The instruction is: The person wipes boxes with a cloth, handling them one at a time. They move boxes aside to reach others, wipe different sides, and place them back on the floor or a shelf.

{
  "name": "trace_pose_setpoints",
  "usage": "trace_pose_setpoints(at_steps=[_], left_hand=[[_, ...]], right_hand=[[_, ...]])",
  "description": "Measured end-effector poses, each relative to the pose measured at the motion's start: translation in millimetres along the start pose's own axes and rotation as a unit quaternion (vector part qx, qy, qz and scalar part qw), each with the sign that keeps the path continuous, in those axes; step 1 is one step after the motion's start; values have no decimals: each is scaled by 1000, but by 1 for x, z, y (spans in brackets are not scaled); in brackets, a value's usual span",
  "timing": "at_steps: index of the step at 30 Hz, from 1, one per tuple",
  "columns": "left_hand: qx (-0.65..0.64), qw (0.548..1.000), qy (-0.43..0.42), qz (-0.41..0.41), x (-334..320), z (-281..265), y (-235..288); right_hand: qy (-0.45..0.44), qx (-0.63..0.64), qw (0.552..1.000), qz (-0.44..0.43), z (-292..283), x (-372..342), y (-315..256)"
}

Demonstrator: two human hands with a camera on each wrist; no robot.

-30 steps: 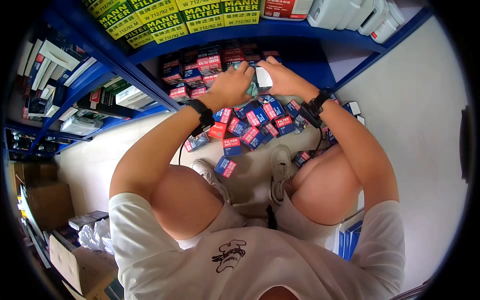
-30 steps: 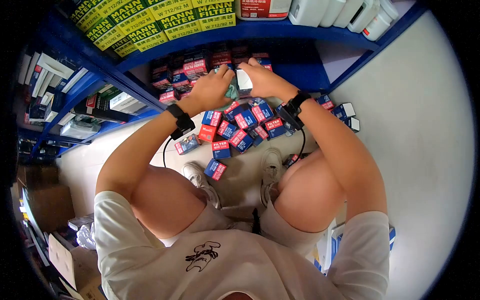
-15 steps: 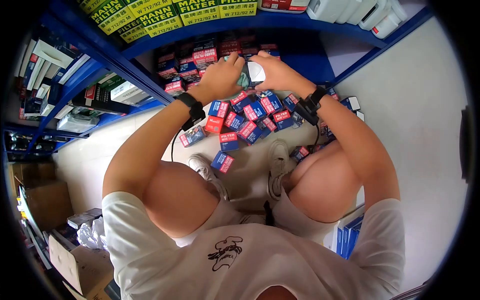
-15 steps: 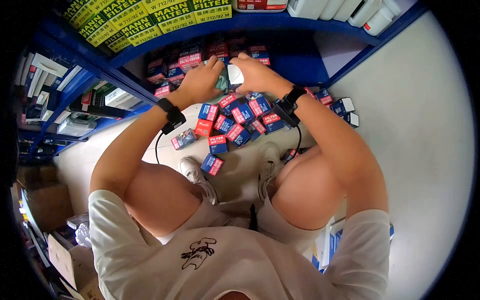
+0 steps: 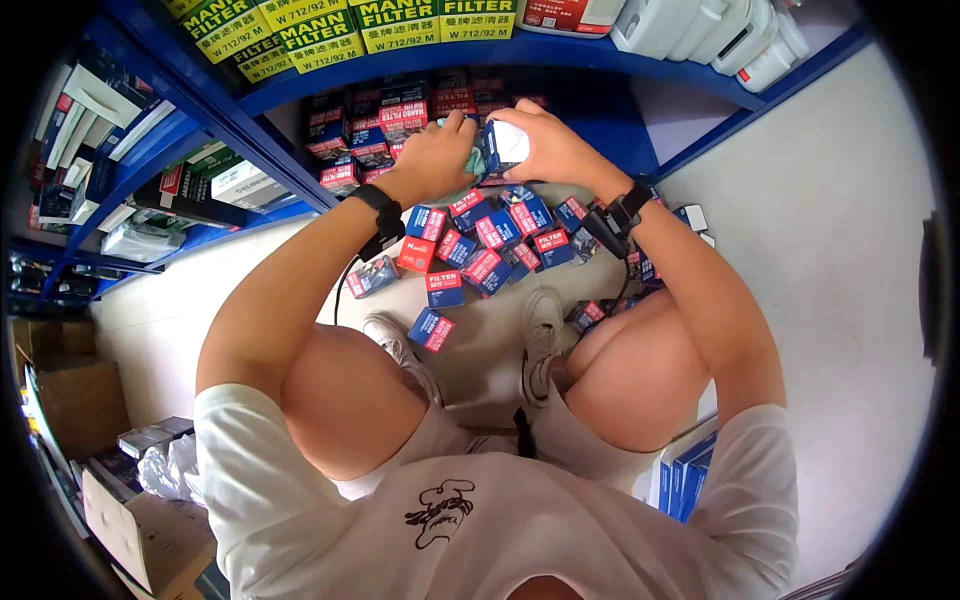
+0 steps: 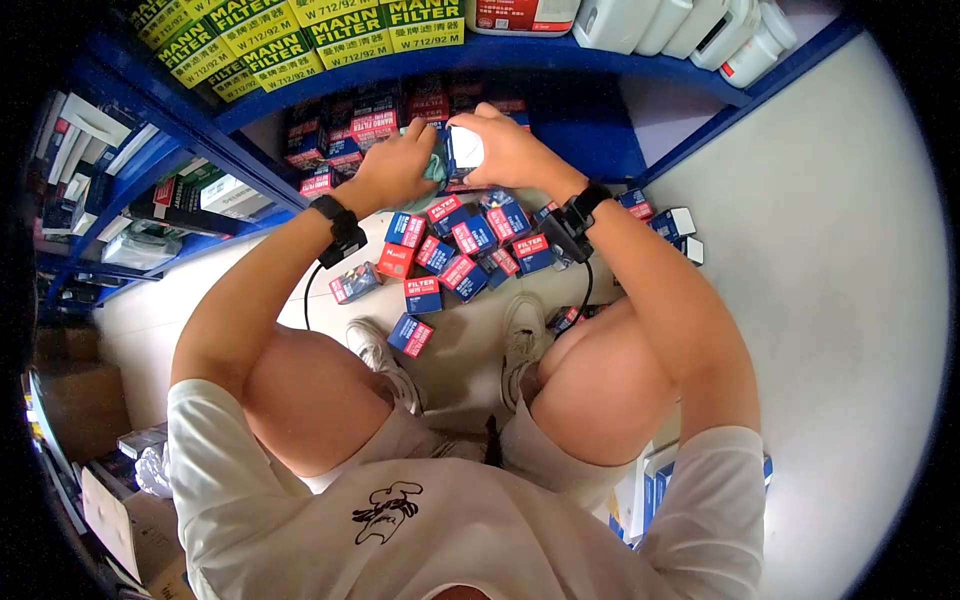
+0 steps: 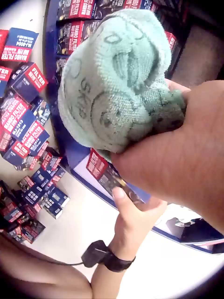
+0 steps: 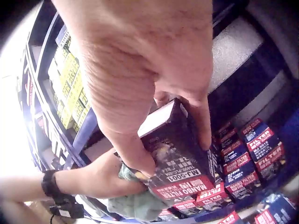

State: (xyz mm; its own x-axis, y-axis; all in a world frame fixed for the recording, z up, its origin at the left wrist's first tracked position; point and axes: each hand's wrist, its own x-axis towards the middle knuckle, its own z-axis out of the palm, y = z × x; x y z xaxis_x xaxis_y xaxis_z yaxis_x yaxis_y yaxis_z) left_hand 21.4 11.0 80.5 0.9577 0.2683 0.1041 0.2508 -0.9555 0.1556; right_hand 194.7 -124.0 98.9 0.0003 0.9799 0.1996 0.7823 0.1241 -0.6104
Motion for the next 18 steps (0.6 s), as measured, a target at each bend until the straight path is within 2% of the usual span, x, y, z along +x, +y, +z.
trace_pose_setpoints(at_steps=[3, 8, 11, 14, 18], left_hand=[[-3, 1000, -12, 2, -1, -9, 5], [-8, 1000, -2, 28, -4, -15, 9], [-7, 1000, 7, 22, -8, -3, 3], [11, 999, -32, -4, -10, 0, -2], [19, 1000, -5, 11, -11, 0, -5]], right_hand=[[25, 8, 1000, 5, 8, 0, 4], [17, 3, 1000, 12, 23, -3, 10], [3, -1, 1000, 7, 18, -3, 2], [4, 24, 1000, -2, 9, -2, -3], [15, 8, 1000, -11, 7, 0, -5]])
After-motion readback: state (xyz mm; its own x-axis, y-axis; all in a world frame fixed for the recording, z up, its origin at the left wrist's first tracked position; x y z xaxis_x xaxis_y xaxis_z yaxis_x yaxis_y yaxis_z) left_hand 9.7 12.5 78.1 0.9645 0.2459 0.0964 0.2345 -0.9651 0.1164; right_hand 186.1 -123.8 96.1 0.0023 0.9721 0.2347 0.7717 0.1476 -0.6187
